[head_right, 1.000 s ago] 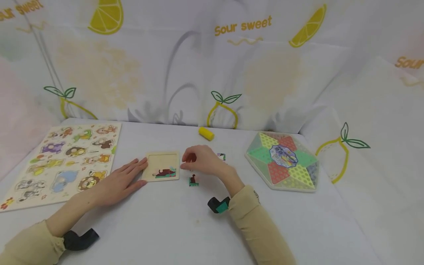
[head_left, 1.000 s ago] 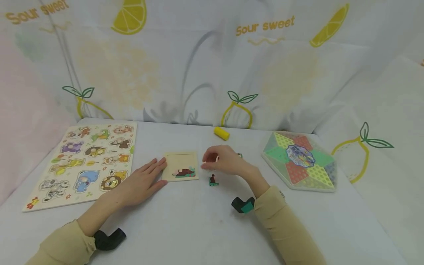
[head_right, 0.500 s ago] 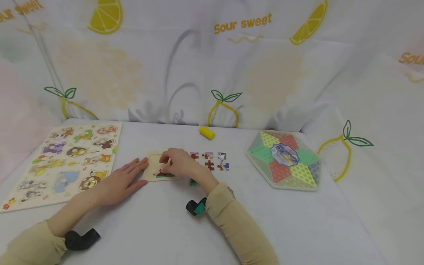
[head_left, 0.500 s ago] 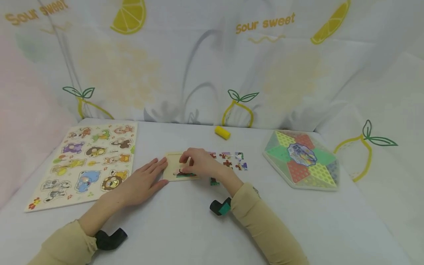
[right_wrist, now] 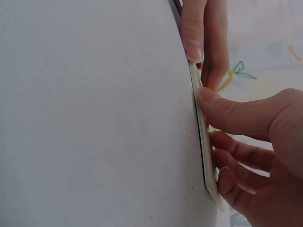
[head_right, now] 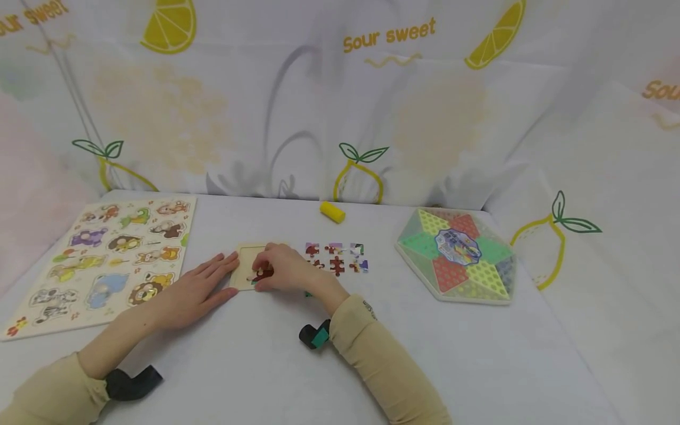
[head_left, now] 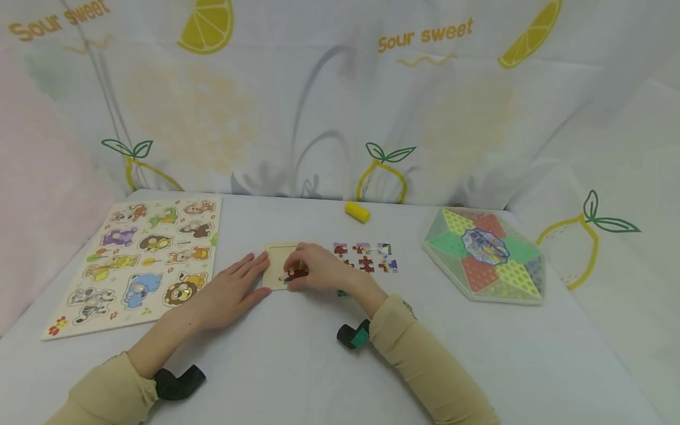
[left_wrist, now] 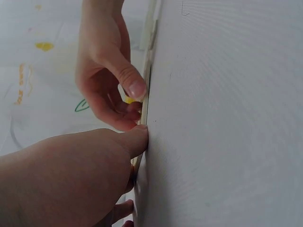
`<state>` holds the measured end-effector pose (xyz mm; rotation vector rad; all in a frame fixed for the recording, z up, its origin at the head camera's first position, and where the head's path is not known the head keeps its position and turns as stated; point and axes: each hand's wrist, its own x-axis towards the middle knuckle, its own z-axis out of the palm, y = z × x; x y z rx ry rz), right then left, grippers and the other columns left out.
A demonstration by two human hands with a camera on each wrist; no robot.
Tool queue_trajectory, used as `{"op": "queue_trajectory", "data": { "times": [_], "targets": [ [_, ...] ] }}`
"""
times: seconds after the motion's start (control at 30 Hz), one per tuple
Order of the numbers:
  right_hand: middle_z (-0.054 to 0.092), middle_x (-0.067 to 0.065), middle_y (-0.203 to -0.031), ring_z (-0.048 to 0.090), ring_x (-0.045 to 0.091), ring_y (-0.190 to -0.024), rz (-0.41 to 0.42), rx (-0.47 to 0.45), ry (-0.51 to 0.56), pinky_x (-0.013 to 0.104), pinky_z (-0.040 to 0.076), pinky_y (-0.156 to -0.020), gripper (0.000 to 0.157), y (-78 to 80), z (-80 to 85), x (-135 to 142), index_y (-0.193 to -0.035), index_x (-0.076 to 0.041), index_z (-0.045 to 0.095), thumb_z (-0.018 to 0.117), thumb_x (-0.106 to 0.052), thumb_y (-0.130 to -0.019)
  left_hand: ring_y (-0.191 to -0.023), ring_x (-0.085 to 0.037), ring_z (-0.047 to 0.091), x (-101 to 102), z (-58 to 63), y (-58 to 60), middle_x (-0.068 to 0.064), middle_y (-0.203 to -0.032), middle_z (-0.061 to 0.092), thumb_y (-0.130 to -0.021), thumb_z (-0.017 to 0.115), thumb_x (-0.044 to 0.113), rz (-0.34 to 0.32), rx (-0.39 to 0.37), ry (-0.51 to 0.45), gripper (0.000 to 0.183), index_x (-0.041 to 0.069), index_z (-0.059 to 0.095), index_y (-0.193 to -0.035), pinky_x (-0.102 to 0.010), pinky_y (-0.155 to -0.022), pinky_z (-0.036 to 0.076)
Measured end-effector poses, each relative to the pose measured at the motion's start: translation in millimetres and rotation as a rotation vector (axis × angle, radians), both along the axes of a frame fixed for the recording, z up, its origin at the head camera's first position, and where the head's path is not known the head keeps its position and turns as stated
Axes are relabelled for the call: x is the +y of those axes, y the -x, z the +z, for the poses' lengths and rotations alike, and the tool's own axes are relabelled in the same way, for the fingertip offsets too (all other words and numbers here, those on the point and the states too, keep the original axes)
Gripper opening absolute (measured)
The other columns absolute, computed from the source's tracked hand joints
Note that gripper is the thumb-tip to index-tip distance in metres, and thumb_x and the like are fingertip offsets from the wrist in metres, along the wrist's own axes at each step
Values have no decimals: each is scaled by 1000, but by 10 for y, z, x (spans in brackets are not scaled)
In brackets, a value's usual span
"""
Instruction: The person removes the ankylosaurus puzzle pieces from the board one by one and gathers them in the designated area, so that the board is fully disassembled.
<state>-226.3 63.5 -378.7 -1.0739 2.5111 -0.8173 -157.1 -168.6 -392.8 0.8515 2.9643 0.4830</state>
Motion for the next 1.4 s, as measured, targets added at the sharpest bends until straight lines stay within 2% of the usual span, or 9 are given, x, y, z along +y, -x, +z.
{"op": "queue_trajectory", "data": {
  "times": [0.13,0.37,0.63,1.27,1.4],
  "targets": [
    [58,-1,-98,52,11,-90,-10,4,-32,18,45,-80,28,-13,2,-2,-112,-11,70,79,-21,-88,-146,-44,30,4,3,0,-20,-160,33,-105,51,36,0,-2,1,62,-4,39,-150,-57,-118,28],
    [56,-2,-97,48,13,-92,-21,76,-101,20,42,-79,27,-62,33,-33,-111,-12,69,78,-25,-89,-146,-45,30,3,0,2,-20,-160,33,-105,51,35,1,-8,-3,62,-4,38,-150,-58,-118,28],
    [55,-2,-95,51,11,-85,-46,13,-58,18,42,-74,27,-57,6,-9,-111,-13,68,79,-23,-88,-146,-45,30,3,-12,7,-19,-160,33,-105,51,35,-1,-4,-6,61,-4,38,-151,-57,-118,29],
    [57,0,-101,51,13,-90,-55,5,-75,20,43,-78,30,-79,27,-30,-114,-11,65,77,-22,-90,-146,-45,30,2,0,3,-20,-160,33,-105,51,35,3,-5,-4,62,-4,38,-151,-57,-118,28],
    [62,-2,-99,54,10,-88,-42,-5,-56,19,45,-78,24,-66,5,-34,-108,-10,66,77,-19,-89,-146,-45,30,-2,-5,5,-20,-160,33,-105,51,34,-1,-1,-6,61,-4,38,-150,-57,-118,28]
  ]
}}
